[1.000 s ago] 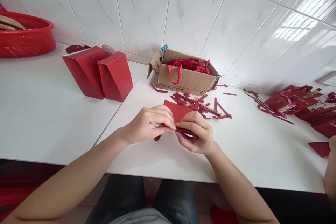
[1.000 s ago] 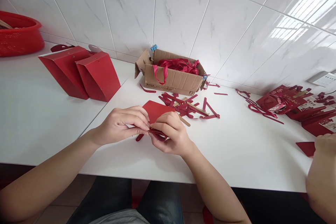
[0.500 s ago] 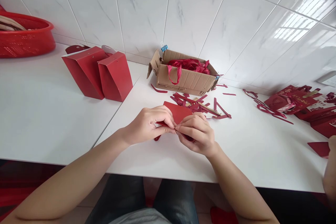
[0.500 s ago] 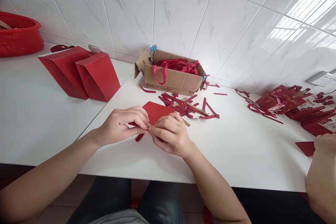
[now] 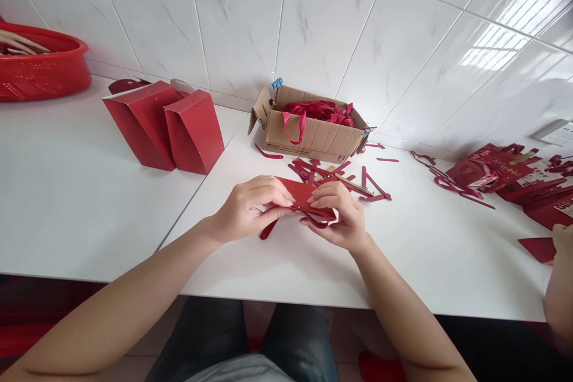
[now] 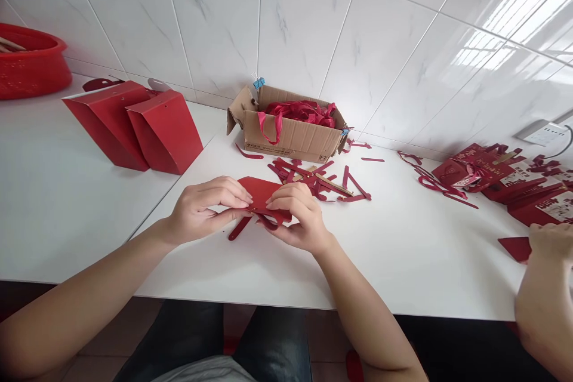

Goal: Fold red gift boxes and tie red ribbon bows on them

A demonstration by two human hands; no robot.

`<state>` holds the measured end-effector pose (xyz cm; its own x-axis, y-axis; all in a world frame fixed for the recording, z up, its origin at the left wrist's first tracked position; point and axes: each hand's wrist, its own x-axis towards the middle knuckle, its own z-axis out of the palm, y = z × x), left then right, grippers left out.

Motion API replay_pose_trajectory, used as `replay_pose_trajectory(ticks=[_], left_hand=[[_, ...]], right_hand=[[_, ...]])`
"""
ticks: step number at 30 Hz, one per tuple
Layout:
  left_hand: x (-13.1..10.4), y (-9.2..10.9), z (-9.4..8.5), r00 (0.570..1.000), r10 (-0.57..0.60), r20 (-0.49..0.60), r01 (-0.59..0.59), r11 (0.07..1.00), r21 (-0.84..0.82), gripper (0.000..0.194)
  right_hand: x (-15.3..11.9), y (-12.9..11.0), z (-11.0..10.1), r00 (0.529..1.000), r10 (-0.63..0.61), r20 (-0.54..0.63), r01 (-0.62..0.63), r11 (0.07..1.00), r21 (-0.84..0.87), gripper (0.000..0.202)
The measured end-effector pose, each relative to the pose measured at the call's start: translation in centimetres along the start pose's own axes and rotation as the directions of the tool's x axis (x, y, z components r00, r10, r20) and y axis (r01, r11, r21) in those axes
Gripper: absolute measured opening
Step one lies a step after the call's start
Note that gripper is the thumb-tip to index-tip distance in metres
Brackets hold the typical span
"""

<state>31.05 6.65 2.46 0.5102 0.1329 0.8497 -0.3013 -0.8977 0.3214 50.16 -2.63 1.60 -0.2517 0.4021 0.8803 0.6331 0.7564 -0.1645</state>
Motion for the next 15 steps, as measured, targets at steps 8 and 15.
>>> replay_pose_trajectory(ticks=[8,15], left_hand=[[-0.1,-0.1,0.2,0.995,0.104,0.010,-0.104,0.988,0.112,0.010],[-0.5,-0.3,0.5,0.992,0.116,0.043,-0.120,0.987,0.109,0.014]], right_hand=[[0.6,-1.1,-0.7,0.991,-0.134,0.005,0.133,0.983,-0.126,0.020],[0.5,-1.2,-0.6,0.979,-0.202,0.028,0.203,0.965,-0.168,0.019]])
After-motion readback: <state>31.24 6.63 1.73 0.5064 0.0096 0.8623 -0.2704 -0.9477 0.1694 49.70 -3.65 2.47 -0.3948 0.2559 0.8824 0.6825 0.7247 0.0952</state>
